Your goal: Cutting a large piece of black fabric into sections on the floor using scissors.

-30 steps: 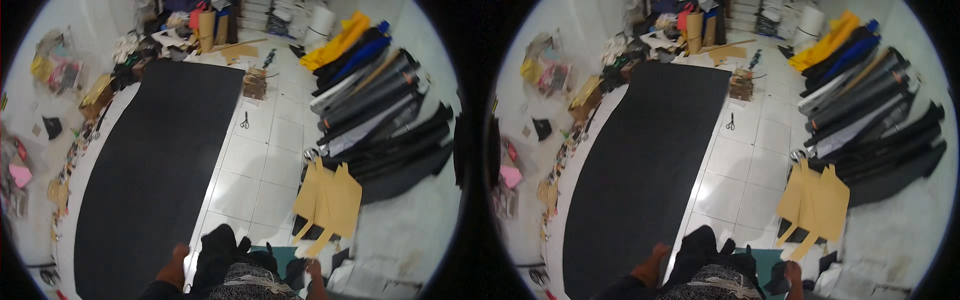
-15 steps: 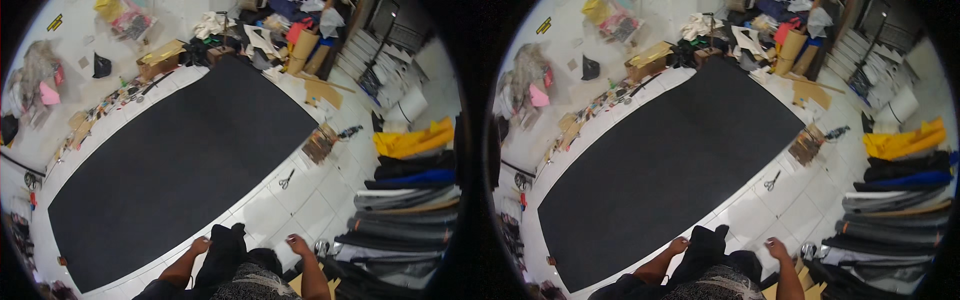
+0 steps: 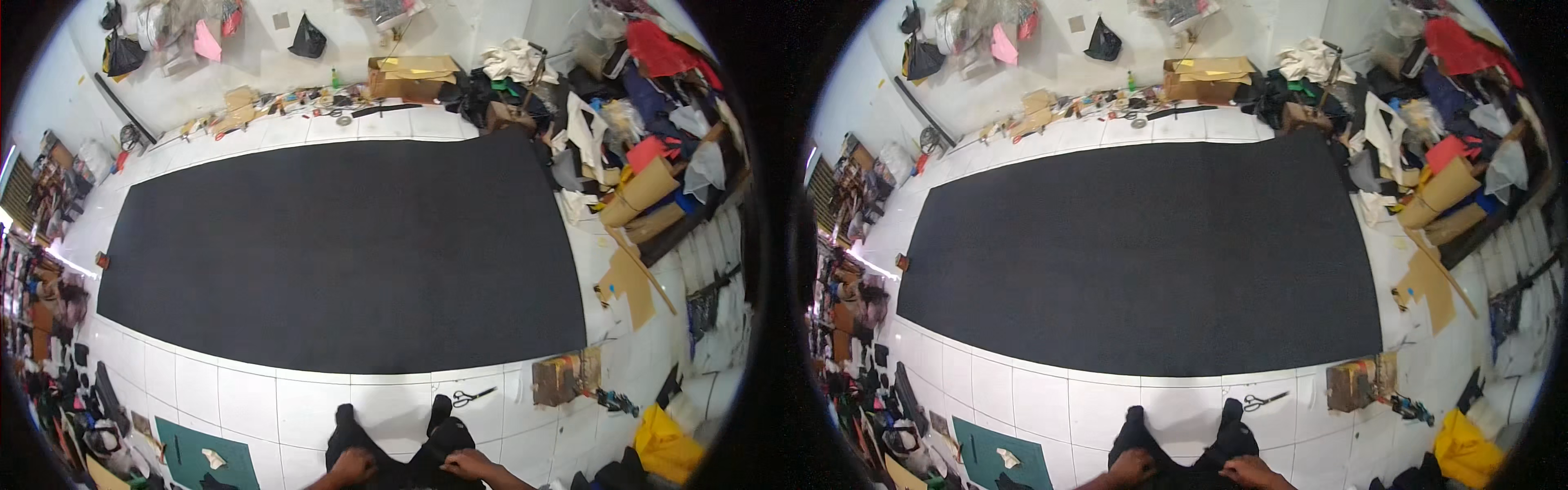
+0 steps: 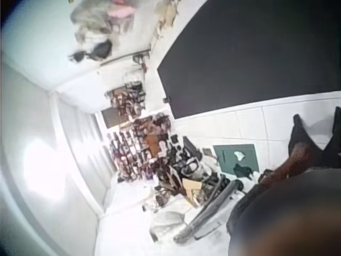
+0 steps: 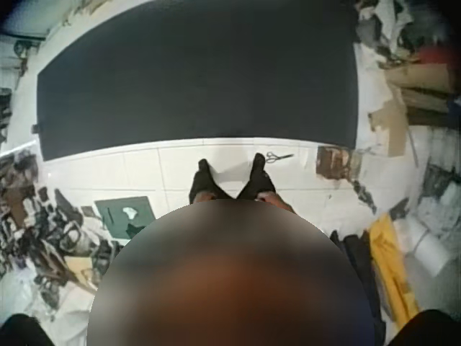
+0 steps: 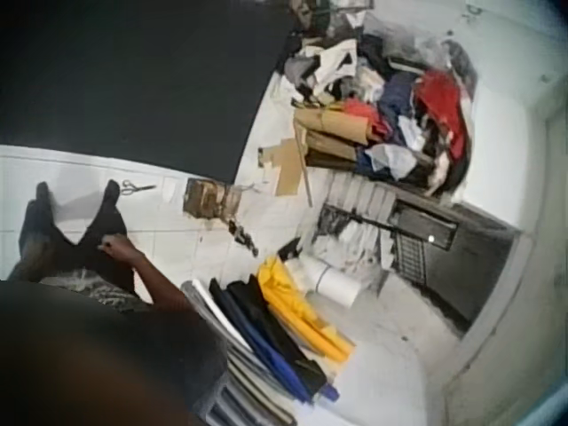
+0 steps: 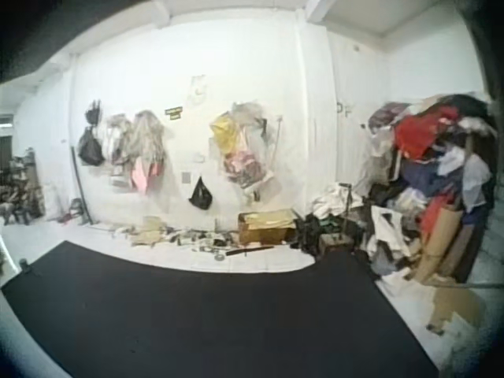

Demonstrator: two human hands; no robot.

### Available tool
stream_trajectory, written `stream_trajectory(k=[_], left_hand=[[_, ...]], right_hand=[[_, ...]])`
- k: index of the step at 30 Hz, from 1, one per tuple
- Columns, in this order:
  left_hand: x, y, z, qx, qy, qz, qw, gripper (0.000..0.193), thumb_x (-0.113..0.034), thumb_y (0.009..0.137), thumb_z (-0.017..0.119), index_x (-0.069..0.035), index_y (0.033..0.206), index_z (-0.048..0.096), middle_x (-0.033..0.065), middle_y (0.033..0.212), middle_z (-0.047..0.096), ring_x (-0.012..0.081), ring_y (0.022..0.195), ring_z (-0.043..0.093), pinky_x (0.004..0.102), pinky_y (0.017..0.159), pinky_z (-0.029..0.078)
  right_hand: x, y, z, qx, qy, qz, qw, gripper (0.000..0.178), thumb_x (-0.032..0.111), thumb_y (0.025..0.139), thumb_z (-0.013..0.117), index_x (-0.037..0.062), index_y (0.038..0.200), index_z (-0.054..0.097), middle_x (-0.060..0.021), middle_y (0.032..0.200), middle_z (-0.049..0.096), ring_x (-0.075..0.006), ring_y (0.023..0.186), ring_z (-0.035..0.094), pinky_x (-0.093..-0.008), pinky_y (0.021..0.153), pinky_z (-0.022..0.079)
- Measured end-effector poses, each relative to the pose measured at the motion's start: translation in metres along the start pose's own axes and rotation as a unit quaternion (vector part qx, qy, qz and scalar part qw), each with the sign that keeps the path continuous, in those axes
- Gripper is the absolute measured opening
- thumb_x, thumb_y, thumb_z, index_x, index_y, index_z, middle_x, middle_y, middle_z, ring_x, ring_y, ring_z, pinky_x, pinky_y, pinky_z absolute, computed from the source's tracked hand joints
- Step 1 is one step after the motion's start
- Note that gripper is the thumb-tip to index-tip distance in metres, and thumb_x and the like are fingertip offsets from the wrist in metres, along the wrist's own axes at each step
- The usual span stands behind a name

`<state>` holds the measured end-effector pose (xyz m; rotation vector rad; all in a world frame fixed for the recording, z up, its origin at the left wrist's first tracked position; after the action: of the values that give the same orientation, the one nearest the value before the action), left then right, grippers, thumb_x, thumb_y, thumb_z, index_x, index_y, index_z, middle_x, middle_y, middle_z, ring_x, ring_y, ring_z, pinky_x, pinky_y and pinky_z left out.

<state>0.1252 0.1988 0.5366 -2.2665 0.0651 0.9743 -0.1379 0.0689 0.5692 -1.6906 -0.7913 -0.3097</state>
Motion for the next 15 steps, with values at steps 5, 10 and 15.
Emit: stream_trajectory(k=[5,10,15], left_hand=[[-0.01,-0.073,0.144,0.008,-0.433,-0.065,0.899,0.054,-0.036,0.088,0.06,0.001,0.125,0.05,0.0232,0.104,0.058,0.0426,0.094,0.057,0.0475,0.082,0.048],[-0.007,-0.004,0.17,0.092,-0.269,-0.008,0.959,0.045,-0.026,0.085,0.063,-0.001,0.121,0.054,0.0213,0.103,0.06,0.0352,0.098,0.059,0.0438,0.089,0.046],[0.034,0.168,0.14,0.108,-0.112,0.053,0.986,0.038,-0.015,0.081,0.066,-0.002,0.116,0.058,0.0194,0.103,0.061,0.0278,0.102,0.061,0.0401,0.096,0.044]], right_hand=[[-0.005,-0.029,-0.018,0.202,0.166,0.012,0.965,0.035,0.037,0.098,0.051,0.004,0.108,0.058,-0.0114,0.102,0.059,-0.0262,0.091,0.057,-0.0437,0.078,0.044],[-0.078,0.003,0.055,0.419,0.277,-0.061,0.862,0.041,0.038,0.097,0.052,0.0044,0.118,0.058,-0.011,0.109,0.06,-0.0241,0.096,0.058,-0.0401,0.085,0.046],[-0.19,0.135,-0.093,-0.032,0.237,-0.079,0.968,0.019,0.024,0.098,0.05,0.0063,0.097,0.057,-0.005,0.074,0.057,-0.0164,0.07,0.055,-0.03,0.064,0.048]])
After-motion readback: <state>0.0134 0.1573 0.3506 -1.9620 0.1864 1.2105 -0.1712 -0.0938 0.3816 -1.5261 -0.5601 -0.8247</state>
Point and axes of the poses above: each hand's wrist, its own y-axis towards the middle knuckle, its own z-axis out of the palm, x = y × z, the point moved 6 cm from there along y, towards the middle knuckle
